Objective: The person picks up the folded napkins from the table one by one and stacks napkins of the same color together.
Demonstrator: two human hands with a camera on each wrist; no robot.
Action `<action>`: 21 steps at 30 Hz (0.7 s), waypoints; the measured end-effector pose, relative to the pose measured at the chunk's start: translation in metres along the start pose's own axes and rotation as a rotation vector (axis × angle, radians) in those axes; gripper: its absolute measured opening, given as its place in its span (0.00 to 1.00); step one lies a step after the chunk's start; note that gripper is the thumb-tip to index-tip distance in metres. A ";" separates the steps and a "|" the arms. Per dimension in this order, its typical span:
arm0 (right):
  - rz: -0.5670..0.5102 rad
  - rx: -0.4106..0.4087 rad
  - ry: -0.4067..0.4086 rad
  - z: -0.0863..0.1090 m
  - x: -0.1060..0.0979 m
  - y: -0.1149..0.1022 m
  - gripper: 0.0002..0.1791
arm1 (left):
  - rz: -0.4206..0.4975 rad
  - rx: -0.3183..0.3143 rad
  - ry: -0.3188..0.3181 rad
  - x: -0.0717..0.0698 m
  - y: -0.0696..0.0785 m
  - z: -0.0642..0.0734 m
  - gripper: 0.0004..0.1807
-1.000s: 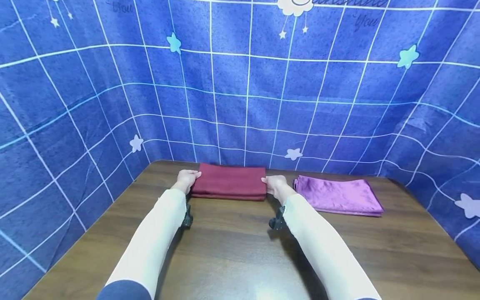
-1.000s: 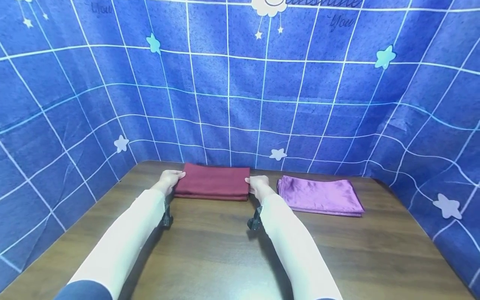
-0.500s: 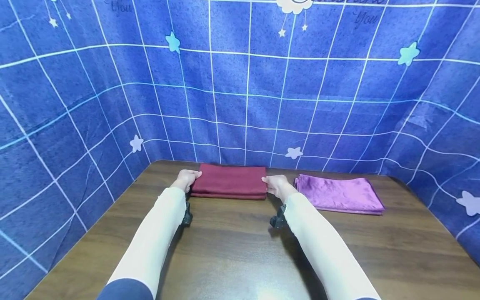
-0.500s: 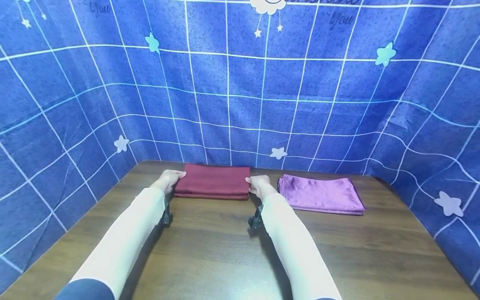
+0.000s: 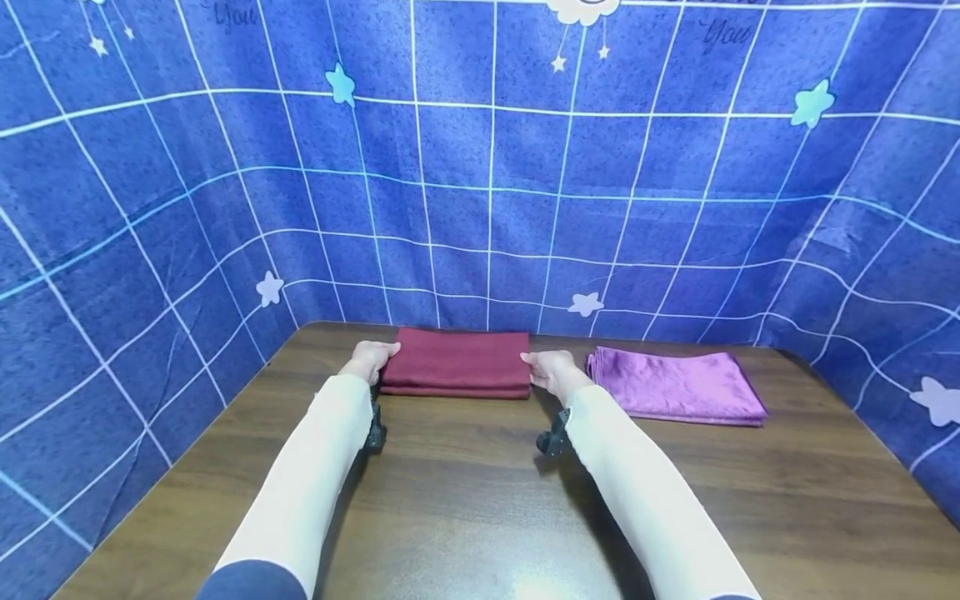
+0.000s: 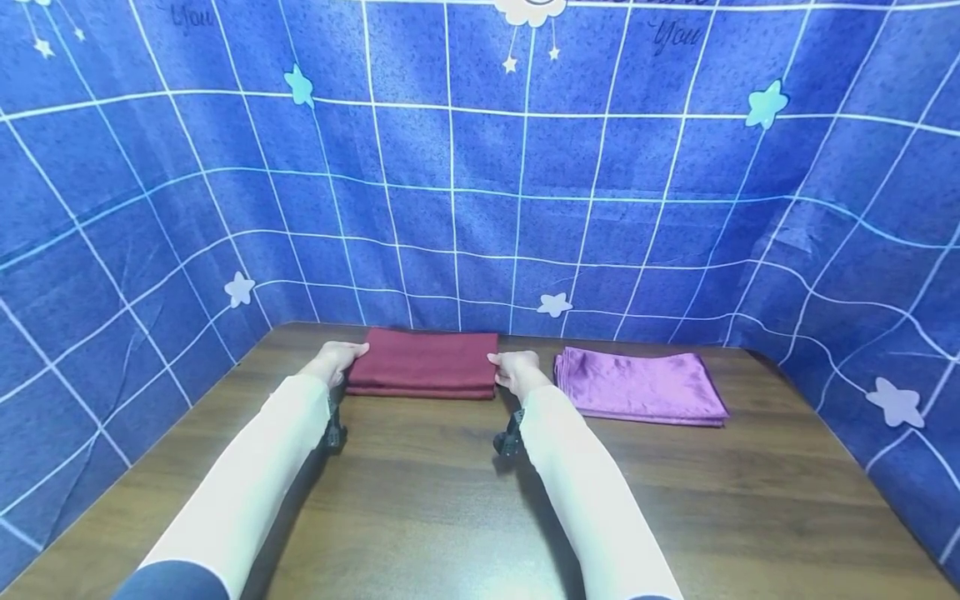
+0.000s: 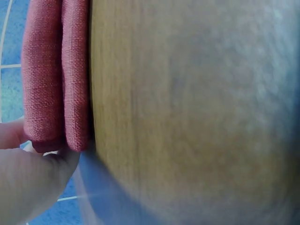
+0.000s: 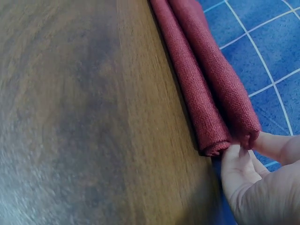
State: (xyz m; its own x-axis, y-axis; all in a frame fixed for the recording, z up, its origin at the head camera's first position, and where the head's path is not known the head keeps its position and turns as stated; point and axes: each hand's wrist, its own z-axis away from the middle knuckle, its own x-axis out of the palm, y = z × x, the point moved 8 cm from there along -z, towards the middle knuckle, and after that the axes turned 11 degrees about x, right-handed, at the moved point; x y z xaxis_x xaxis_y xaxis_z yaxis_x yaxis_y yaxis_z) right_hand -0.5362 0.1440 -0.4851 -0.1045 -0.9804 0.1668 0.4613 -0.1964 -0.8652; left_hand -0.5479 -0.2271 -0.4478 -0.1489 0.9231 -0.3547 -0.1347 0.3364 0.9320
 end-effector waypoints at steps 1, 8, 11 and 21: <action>-0.008 0.009 0.018 0.017 0.004 -0.003 0.28 | 0.008 -0.002 -0.005 0.000 0.006 0.010 0.21; -0.051 0.017 -0.073 -0.010 -0.002 0.004 0.29 | 0.051 -0.025 0.013 -0.005 0.026 0.042 0.26; -0.064 0.029 -0.046 0.011 0.003 -0.001 0.29 | 0.068 -0.023 0.012 -0.005 0.025 0.041 0.28; -0.112 0.013 0.030 0.042 0.007 -0.007 0.22 | 0.124 0.023 -0.156 -0.002 0.020 0.043 0.27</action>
State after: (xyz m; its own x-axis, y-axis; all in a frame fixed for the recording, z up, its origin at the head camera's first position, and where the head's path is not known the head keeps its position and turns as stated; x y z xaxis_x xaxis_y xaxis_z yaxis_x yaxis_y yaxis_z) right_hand -0.5028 0.1378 -0.4580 -0.1819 -0.9515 0.2480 0.4564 -0.3051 -0.8358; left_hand -0.5082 -0.2136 -0.4251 -0.0094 0.9749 -0.2225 -0.1019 0.2204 0.9701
